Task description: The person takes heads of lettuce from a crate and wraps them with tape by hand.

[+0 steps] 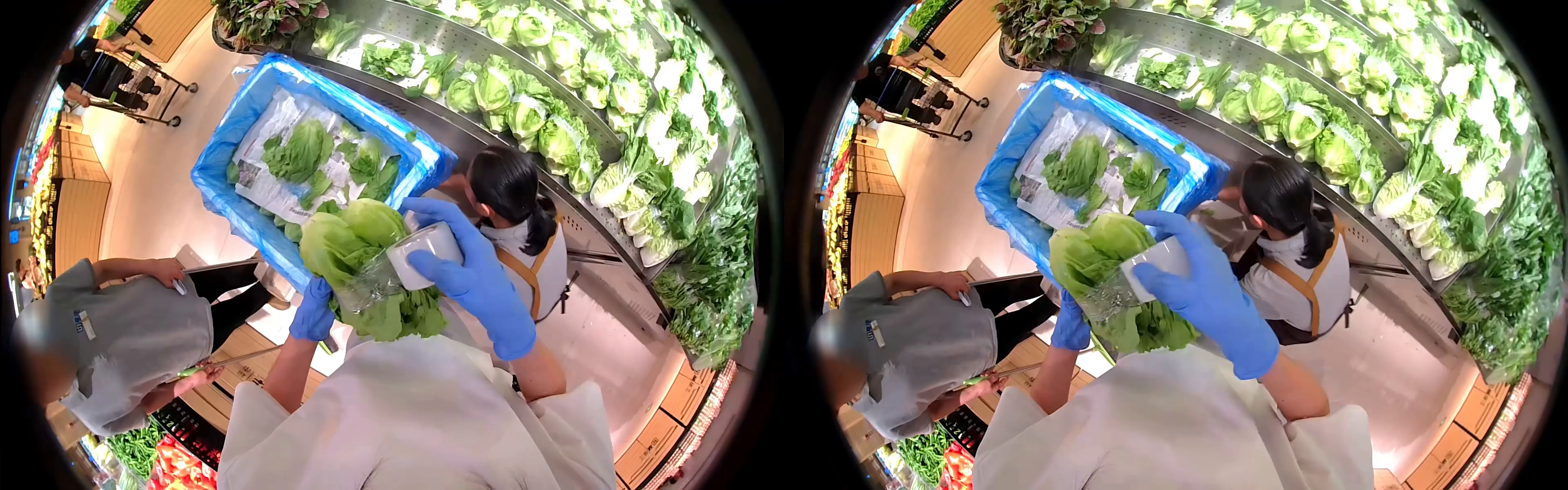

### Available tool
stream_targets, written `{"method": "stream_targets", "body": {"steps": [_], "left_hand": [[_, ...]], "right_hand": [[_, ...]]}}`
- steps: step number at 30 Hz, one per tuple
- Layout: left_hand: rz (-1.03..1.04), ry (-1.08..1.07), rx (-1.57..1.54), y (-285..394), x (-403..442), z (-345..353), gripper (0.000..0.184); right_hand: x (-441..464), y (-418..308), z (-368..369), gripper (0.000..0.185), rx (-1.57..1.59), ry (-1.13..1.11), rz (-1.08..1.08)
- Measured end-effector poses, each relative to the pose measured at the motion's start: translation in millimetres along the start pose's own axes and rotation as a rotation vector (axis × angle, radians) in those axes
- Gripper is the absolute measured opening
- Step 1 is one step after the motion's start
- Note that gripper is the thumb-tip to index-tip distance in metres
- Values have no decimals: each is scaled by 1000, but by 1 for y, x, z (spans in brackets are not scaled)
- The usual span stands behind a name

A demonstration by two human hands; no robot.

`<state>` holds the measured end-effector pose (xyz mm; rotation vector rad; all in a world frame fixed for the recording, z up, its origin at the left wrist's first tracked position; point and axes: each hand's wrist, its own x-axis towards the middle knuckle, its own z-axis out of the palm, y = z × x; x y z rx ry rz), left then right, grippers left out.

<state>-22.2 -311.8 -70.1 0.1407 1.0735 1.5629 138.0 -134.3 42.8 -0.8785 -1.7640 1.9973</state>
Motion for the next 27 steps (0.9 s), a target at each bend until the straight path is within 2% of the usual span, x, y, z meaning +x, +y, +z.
{"method": "stream_targets", "body": {"steps": [1,4,6,7,8,10,11,12,16,18,21,22,24,25,27], "left_hand": [[12,-5,-8,-1,-1,-4,68],[12,41,-98,-8,-14,-18,67],[114,-47,194,-19,-22,-26,63],[123,-44,193,-21,-23,-30,63],[196,-44,354,-25,-24,-35,61],[328,-43,683,-31,-29,-41,57],[362,-44,762,-35,-27,-41,57],[382,-54,796,-42,-25,-41,57],[278,-94,680,-56,-17,-31,56],[231,-106,632,-58,-16,-25,55],[178,-121,565,-67,-14,-30,55],[156,-124,546,-66,-14,-29,55],[121,-134,514,-65,-13,-28,54],[110,-143,502,-66,-12,-28,54],[89,-157,448,-71,-9,-34,54]], "right_hand": [[0,19,2,41,-125,144,-203],[1,50,-4,37,-139,88,-290],[-3,55,3,42,-142,111,-243],[-4,54,8,45,-127,115,-111],[-6,55,11,48,-112,119,20],[-9,56,9,52,-12,92,90],[-11,62,4,50,165,-25,190],[-12,68,-2,48,340,-142,287],[-19,57,-2,45,591,-212,433],[-27,57,0,41,299,-54,228],[-38,61,5,38,51,43,73],[-40,61,8,38,56,54,75],[-39,60,15,39,-94,188,-211],[-37,57,16,39,-94,198,-216],[-34,68,18,41,119,137,-42]]}}
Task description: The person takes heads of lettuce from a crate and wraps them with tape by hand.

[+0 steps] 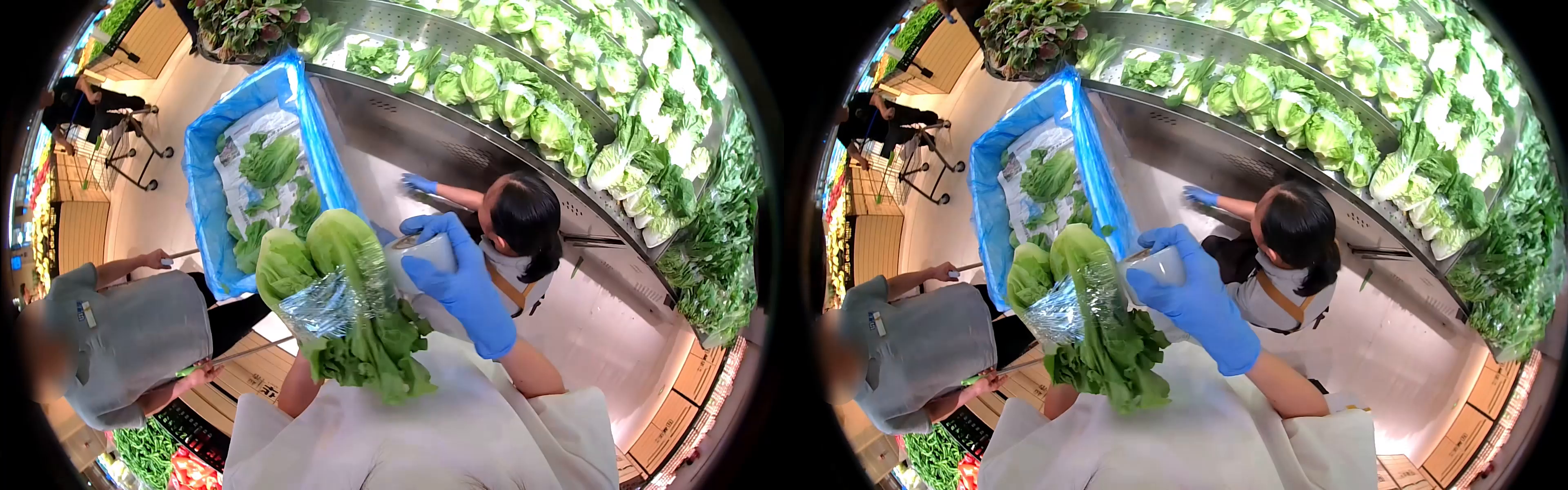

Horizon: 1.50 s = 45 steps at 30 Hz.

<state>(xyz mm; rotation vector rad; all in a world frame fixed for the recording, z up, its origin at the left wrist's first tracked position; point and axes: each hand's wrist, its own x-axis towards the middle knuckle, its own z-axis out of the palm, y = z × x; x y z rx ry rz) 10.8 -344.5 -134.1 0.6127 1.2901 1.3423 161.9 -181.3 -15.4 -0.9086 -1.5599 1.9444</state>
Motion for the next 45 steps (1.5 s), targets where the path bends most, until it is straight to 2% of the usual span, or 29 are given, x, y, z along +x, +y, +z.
{"method": "stream_targets", "body": {"steps": [1,3,4,5,6,7,8,10,11,13,14,16,17,19,21,23,24,26,27,29,32,33,35,36,38,41,42,45], "left_hand": [[-9,-5,-14,2,1,-2,53],[-28,-12,-63,5,1,-6,53],[-31,-14,-85,8,0,-9,53],[-34,-10,-123,10,-1,-15,53],[-19,-7,-175,1,-1,-24,52],[-6,-7,-216,5,-1,-29,52],[7,-3,-259,8,0,-34,52],[15,5,-307,15,3,-40,52],[20,3,-319,18,4,-41,51],[25,-4,-347,18,7,-42,51],[23,-11,-360,19,10,-44,51],[20,-33,-373,20,18,-45,50],[17,-45,-376,21,22,-47,50],[11,-68,-375,22,28,-50,50],[-4,-102,-379,23,35,-50,50],[-25,-138,-376,25,47,-48,49],[-33,-160,-372,28,52,-47,49],[-53,-206,-365,29,64,-41,49],[-56,-236,-371,22,67,-36,49],[-66,-286,-363,23,79,-27,48],[-71,-337,-340,20,81,-21,48],[-71,-355,-331,18,81,-18,48],[-76,-392,-323,17,84,-10,47],[-75,-395,-315,18,84,-9,47],[-84,-413,-315,16,85,0,47],[-76,-410,-317,17,85,6,46],[-69,-411,-303,16,84,9,46],[-41,-425,-277,13,80,23,46]], "right_hand": [[1,0,2,41,5,8,-7],[6,16,7,39,-219,60,-168],[17,31,11,38,-617,141,-280],[23,73,6,38,-612,160,-285],[27,146,-6,38,-729,149,-238],[35,174,-13,38,-835,141,-186],[41,164,-14,38,-848,145,-216],[44,134,-2,28,-219,69,305],[52,135,1,23,205,52,298],[52,113,-5,22,570,50,309],[48,95,-6,22,571,51,305],[39,67,-8,32,989,55,368],[37,62,-13,32,989,53,361],[34,56,-26,35,1088,-89,136],[31,41,-28,40,1277,-246,47],[22,17,-17,46,1334,-471,-67],[20,6,-10,46,1334,-456,-75],[20,-9,2,51,1069,-471,-66],[16,2,5,51,1059,-480,-81],[21,16,15,52,1034,-321,-3],[16,14,17,50,1211,-2,85],[17,23,8,49,1013,-138,-95],[11,41,-9,47,1319,-177,-72],[12,41,-3,50,1270,-177,-62],[3,40,2,53,1225,-148,-57],[-17,56,-22,48,1002,-102,-180],[-18,99,-46,47,941,69,-255],[-32,104,-75,46,1024,172,-323]]}}
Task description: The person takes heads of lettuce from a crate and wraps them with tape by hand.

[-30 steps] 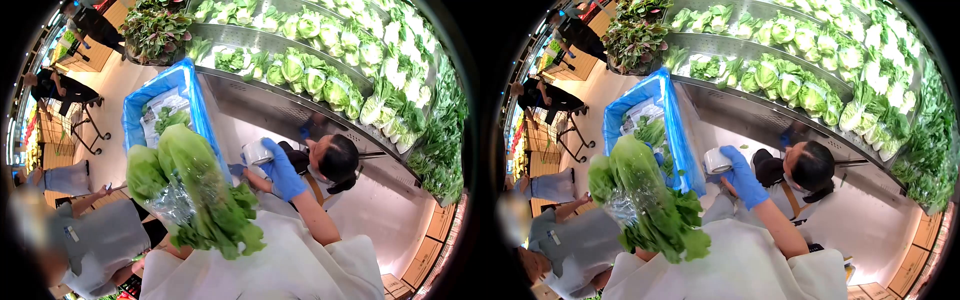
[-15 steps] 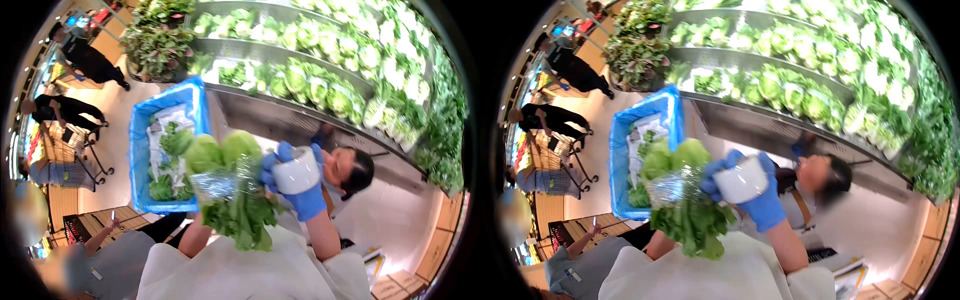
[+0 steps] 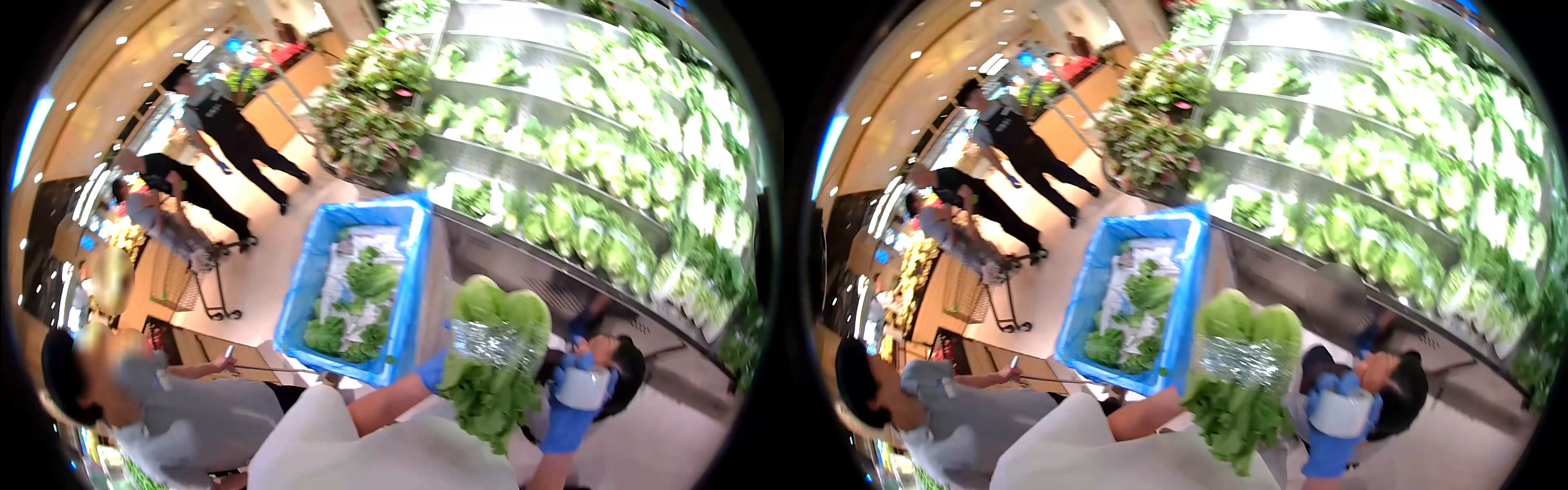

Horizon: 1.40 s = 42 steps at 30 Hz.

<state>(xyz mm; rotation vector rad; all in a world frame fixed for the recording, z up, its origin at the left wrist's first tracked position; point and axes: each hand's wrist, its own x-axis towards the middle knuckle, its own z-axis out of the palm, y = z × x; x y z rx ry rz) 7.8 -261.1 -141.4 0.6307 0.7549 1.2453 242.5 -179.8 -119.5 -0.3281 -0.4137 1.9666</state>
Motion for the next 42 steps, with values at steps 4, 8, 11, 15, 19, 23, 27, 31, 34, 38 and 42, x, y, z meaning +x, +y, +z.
{"method": "stream_targets", "body": {"steps": [4,8,11,15,19,23,27,31,34,38,42], "left_hand": [[50,-2,45,-10,4,23,45],[93,5,51,-29,2,57,45],[122,17,48,-45,-2,82,45],[105,33,25,-65,-14,118,44],[59,45,-1,-74,-26,145,44],[37,16,-20,-72,-30,164,43],[35,8,-23,-59,-31,175,43],[98,17,-53,-36,-61,173,43],[171,31,-67,-19,-88,166,43],[266,63,-102,-5,-125,159,42],[366,120,-122,1,-169,164,42]], "right_hand": [[-5,-31,-29,45,49,22,-37],[-22,-60,-60,44,64,68,-60],[-67,-83,-101,43,107,160,-84],[-182,-105,-172,43,221,307,-168],[-232,-119,-139,44,340,354,-211],[-257,-129,-122,51,372,355,-248],[-268,-122,-125,56,313,405,-240],[-283,-114,-100,58,32,262,-160],[-278,-108,-85,58,-111,242,-76],[-256,-113,-71,62,-156,165,-107],[-233,-132,-64,62,-160,-185,-36]]}}
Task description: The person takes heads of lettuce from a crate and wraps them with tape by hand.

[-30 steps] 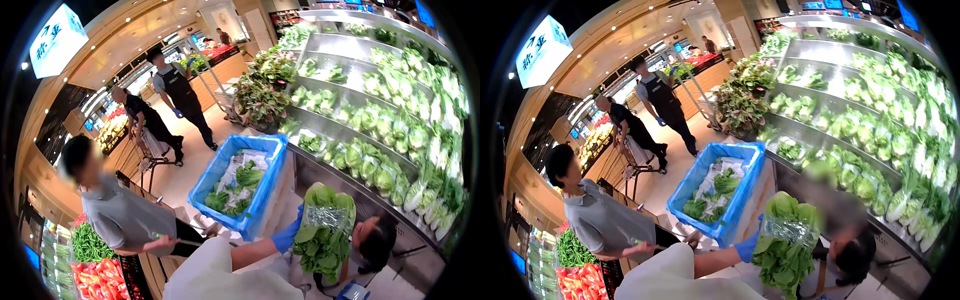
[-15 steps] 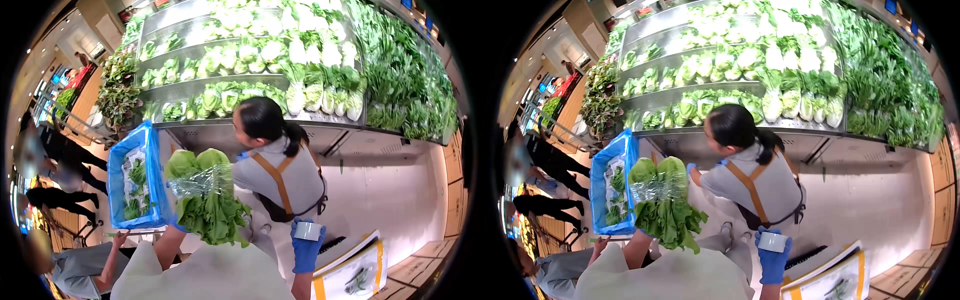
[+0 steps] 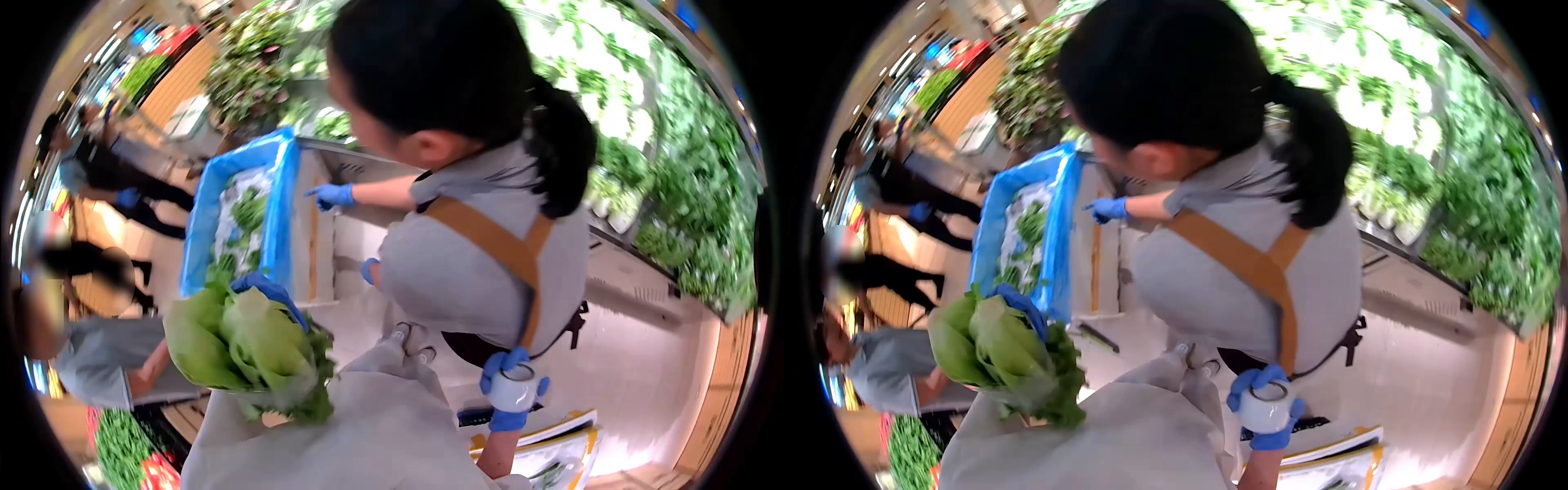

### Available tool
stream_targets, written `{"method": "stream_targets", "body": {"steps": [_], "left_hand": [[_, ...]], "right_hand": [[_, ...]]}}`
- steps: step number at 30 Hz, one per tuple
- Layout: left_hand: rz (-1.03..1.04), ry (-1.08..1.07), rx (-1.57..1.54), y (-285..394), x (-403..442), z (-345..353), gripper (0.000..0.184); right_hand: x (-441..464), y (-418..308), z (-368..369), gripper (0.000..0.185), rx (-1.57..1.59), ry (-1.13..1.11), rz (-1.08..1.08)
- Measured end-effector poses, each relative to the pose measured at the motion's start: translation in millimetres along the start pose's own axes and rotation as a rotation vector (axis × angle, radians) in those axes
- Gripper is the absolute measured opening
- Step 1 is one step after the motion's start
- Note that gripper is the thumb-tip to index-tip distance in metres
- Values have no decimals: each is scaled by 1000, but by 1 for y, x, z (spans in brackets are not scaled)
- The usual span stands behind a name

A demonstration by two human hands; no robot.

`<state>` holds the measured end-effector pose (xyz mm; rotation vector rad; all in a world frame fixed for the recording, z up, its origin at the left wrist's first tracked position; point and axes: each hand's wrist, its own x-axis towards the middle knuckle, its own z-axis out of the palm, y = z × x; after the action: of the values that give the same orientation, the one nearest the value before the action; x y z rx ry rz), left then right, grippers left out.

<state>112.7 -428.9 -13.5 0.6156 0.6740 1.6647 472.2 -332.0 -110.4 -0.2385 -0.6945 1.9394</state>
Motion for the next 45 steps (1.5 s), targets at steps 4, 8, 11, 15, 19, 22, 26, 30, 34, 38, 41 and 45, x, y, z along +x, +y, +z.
{"method": "stream_targets", "body": {"steps": [4,8,11,15,19,22,26,30,34,38,41,45], "left_hand": [[96,58,-13,16,-44,10,42],[138,113,-47,15,-83,16,42],[143,134,-76,10,-105,15,42],[186,286,-22,11,-121,2,42],[210,557,154,7,-131,-62,37],[134,448,12,-4,-132,-137,35],[12,73,-220,5,-87,-109,37],[-163,-206,-144,-6,-38,-45,59],[-296,-438,-65,-35,-3,23,83],[-338,-572,82,-73,25,76,108],[-241,-591,320,-104,50,101,112],[-35,-694,528,-152,97,131,110]], "right_hand": [[6,-25,20,57,87,-283,92],[13,-37,36,54,124,-252,183],[24,-28,33,55,-14,-218,154],[30,-12,20,57,-36,-250,157],[27,1,4,57,203,-213,200],[26,14,3,56,301,-194,219],[18,30,-6,58,348,-96,199],[5,38,-4,55,356,43,138],[-13,29,-3,53,333,97,40],[-19,14,-7,53,57,356,-102],[-11,-7,-16,52,-97,540,-196],[11,-46,-63,48,51,682,-288]]}}
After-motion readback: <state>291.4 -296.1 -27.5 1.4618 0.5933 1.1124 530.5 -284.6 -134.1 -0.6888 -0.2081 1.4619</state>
